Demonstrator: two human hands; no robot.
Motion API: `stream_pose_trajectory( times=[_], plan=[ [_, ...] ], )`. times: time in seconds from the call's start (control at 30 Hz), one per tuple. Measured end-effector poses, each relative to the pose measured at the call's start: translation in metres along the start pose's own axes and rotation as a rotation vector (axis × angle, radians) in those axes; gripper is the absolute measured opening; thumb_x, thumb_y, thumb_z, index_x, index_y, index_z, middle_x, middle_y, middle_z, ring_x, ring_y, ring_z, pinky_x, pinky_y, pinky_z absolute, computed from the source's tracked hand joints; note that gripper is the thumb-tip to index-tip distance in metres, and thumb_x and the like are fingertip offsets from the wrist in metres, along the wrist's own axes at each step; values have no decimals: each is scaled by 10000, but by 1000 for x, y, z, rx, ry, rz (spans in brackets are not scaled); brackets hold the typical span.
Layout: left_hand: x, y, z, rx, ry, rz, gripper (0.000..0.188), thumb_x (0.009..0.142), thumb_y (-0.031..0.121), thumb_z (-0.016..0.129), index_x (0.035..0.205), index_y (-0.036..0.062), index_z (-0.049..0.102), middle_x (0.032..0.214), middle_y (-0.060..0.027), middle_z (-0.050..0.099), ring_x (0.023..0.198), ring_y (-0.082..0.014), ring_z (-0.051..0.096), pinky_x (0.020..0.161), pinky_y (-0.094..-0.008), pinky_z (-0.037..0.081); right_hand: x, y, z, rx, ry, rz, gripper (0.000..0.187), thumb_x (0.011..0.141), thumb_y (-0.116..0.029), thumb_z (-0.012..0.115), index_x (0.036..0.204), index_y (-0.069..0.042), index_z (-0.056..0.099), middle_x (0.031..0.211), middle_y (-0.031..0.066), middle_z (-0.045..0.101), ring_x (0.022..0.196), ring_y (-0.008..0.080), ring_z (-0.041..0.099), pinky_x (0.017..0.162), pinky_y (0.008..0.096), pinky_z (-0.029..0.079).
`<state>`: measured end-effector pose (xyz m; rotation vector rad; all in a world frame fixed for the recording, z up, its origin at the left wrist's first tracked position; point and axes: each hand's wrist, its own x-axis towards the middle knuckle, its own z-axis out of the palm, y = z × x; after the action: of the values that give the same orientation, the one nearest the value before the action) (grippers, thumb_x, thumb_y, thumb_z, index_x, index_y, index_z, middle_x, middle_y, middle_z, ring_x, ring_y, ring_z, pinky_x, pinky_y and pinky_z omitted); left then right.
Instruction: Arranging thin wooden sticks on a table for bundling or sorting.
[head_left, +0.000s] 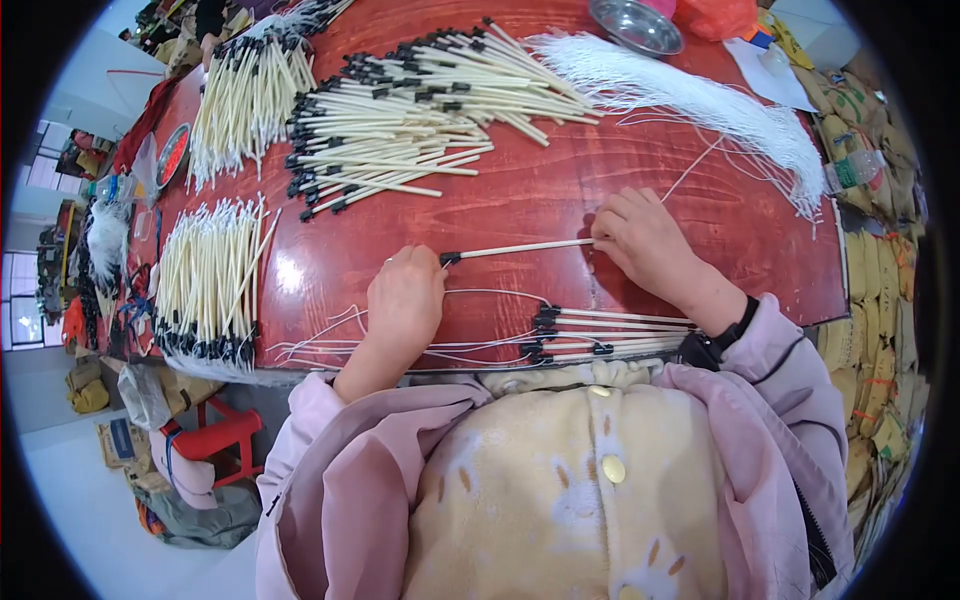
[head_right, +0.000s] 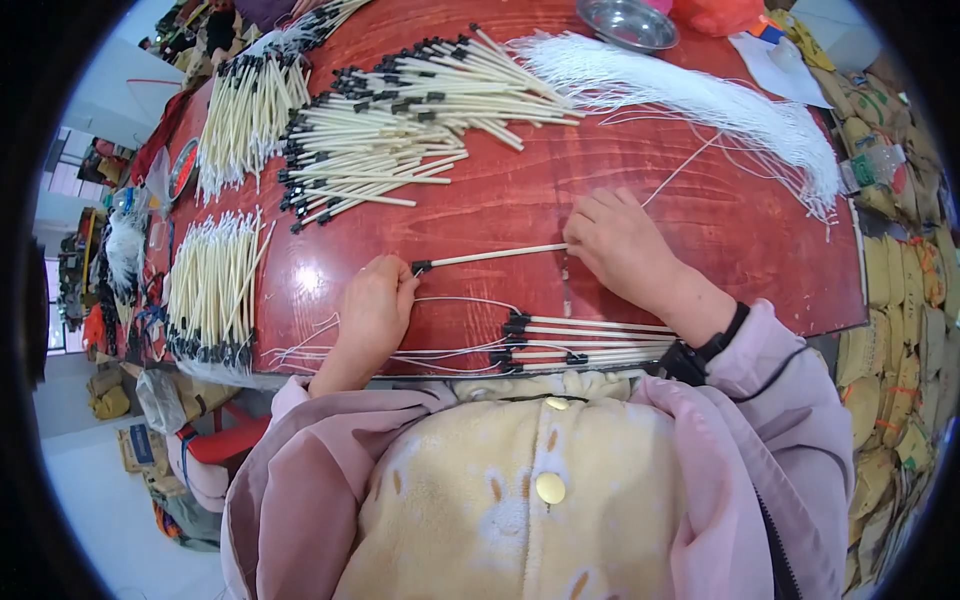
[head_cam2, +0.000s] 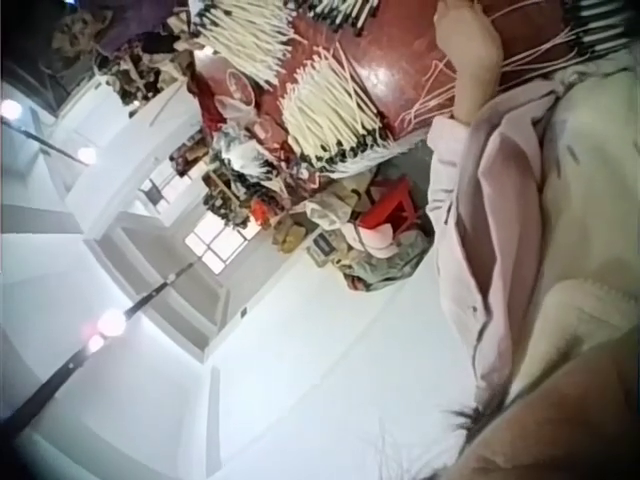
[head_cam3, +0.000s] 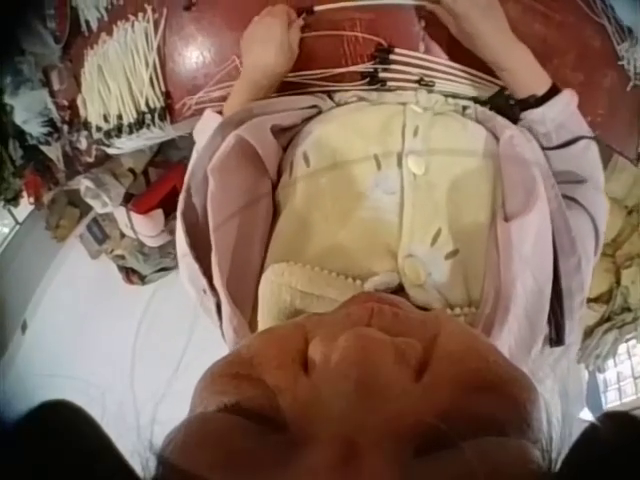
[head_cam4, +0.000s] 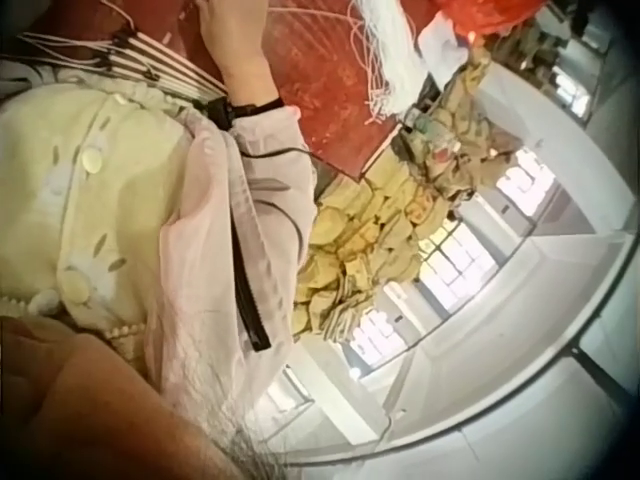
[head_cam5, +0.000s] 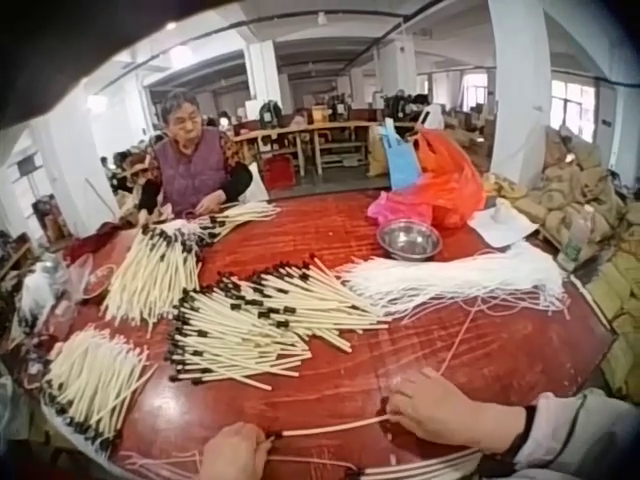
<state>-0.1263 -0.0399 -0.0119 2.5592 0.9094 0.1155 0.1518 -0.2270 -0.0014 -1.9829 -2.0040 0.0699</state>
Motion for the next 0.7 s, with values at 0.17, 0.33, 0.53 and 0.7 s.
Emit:
stream_pose_trajectory(
  times=[0.17,0.33,0.53,0.7],
  plan=[
    [-8,-30,-16,29,65,13,112,904,125,658,902,25,608,885,-214,644,872,-431,632,759,-520,496,1,1,12,-64,98,-56,154,759,-108,755,777,-100,602,830,51,560,872,265,556,820,397,421],
    [-46,-114,-68,299,186,-141,148,900,140,652,894,-2,610,850,-222,618,818,-424,602,719,-514,464,-53,14,-13,46,44,-3,152,730,-113,758,767,-105,611,828,50,565,867,254,550,814,398,417],
    [-103,-146,-103,585,-29,-347,223,868,143,695,1018,-5,620,1004,-216,642,922,-423,617,778,-498,480,-97,18,-49,191,-186,90,162,773,-163,781,815,-98,639,902,55,610,923,260,558,836,394,419],
    [-49,-21,-81,171,171,66,379,811,94,776,1154,-1,644,1144,-199,660,1105,-403,614,948,-453,495,-99,26,-55,162,-84,170,274,842,-226,772,1030,-53,674,1095,103,642,1043,312,570,912,406,435]
  ],
)
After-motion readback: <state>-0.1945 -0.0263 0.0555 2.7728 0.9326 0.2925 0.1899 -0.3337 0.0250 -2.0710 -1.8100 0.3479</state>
